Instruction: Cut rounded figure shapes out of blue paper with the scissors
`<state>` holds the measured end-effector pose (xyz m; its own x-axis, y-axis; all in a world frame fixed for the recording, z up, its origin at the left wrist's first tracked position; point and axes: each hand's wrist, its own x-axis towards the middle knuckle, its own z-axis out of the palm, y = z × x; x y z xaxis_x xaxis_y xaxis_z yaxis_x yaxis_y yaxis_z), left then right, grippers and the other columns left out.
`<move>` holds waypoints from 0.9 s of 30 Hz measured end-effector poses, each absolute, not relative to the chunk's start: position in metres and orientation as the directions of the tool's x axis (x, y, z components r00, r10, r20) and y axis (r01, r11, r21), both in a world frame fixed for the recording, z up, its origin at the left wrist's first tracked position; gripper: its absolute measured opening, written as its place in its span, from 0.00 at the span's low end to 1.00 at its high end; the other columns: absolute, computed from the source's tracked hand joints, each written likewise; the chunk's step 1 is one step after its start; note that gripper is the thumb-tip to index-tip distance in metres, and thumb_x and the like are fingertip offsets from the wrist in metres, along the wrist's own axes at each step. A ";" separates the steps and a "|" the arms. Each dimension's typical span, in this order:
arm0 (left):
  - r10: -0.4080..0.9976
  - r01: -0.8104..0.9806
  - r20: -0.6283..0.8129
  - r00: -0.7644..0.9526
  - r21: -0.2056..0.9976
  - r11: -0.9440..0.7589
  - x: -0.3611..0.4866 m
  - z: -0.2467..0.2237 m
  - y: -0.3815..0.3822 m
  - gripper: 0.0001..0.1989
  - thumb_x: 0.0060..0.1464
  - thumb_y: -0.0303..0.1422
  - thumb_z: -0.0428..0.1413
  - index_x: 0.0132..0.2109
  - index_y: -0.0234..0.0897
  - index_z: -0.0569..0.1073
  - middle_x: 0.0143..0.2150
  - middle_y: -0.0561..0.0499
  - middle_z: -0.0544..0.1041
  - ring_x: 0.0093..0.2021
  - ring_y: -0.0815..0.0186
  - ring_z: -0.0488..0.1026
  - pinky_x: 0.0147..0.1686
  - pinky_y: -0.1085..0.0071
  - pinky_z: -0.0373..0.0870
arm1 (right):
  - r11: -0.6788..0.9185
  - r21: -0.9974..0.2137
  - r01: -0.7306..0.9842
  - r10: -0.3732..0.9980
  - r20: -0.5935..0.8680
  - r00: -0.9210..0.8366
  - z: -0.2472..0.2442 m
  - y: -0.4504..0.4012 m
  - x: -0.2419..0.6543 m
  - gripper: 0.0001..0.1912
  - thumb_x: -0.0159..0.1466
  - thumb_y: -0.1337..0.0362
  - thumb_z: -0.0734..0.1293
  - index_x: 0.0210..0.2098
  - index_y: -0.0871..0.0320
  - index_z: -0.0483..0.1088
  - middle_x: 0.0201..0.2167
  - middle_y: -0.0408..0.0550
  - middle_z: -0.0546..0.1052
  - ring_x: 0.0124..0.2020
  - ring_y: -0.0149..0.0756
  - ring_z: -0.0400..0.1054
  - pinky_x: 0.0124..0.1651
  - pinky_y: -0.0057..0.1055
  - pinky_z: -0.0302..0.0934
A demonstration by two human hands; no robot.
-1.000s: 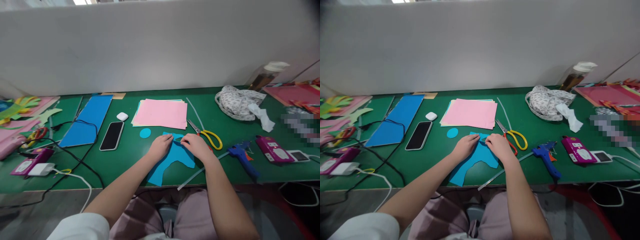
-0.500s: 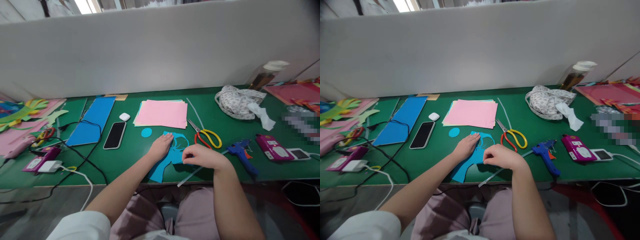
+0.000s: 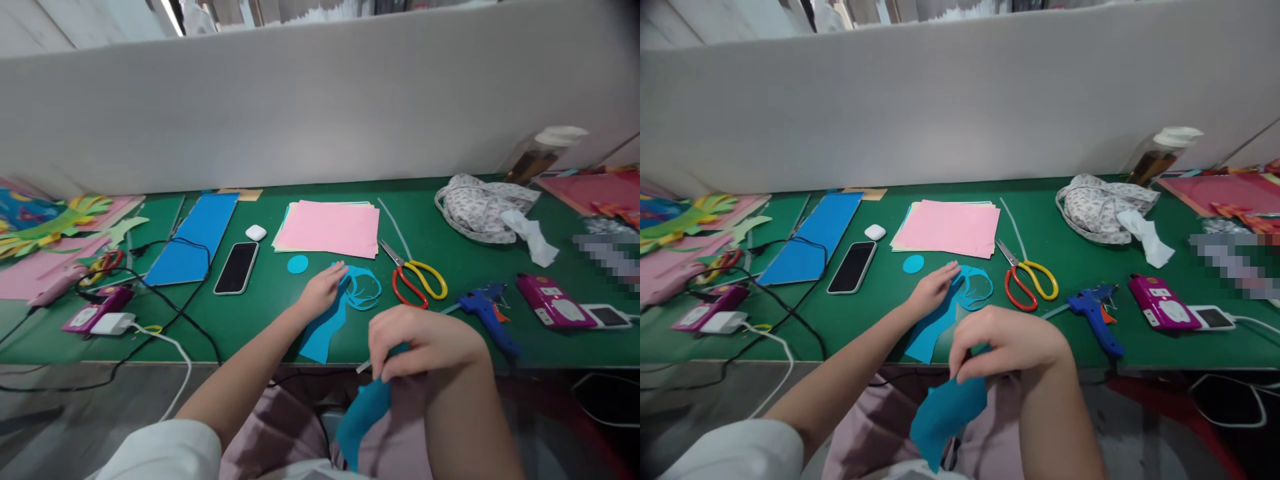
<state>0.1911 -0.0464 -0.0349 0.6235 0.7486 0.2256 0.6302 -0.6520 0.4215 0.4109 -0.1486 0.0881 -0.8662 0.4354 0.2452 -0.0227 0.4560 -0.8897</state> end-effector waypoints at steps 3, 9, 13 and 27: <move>0.745 0.596 0.209 0.633 0.483 -0.642 0.162 -0.013 -0.041 0.24 0.63 0.29 0.50 0.65 0.35 0.64 0.66 0.39 0.63 0.67 0.57 0.60 0.62 0.58 0.63 | 0.444 -0.895 -0.038 0.572 0.315 -0.758 0.081 -0.144 0.437 0.07 0.64 0.64 0.69 0.33 0.62 0.77 0.28 0.50 0.78 0.32 0.30 0.71 0.37 0.24 0.65; 0.544 0.574 -0.213 0.812 0.465 -0.675 0.133 0.001 -0.061 0.49 0.41 0.45 0.69 0.68 0.43 0.60 0.71 0.35 0.51 0.71 0.41 0.43 0.64 0.38 0.47 | 0.368 -0.929 -0.027 0.693 0.294 -0.658 0.070 -0.137 0.455 0.09 0.63 0.60 0.70 0.31 0.60 0.76 0.27 0.48 0.76 0.30 0.29 0.69 0.34 0.26 0.64; 0.570 0.580 -0.177 0.802 0.456 -0.675 0.134 -0.011 -0.068 0.44 0.45 0.44 0.67 0.67 0.43 0.61 0.70 0.37 0.54 0.71 0.43 0.44 0.65 0.38 0.44 | 0.324 -0.946 0.008 0.698 0.233 -0.677 0.068 -0.135 0.453 0.12 0.64 0.57 0.70 0.30 0.61 0.76 0.28 0.48 0.76 0.30 0.30 0.69 0.35 0.26 0.64; 0.960 0.363 0.244 -0.135 0.914 -0.181 0.140 -0.013 -0.050 0.15 0.56 0.39 0.48 0.42 0.36 0.73 0.28 0.53 0.73 0.28 0.66 0.70 0.31 0.71 0.69 | 0.236 -0.966 0.108 0.790 0.126 -0.600 0.067 -0.134 0.452 0.18 0.61 0.51 0.70 0.28 0.61 0.74 0.26 0.46 0.74 0.28 0.29 0.65 0.34 0.27 0.61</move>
<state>0.1396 -0.0500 -0.0132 -0.1351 0.9604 0.2437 0.3629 -0.1808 0.9141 0.4524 -0.1338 0.0669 -0.6001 0.7899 0.1257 0.1080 0.2358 -0.9658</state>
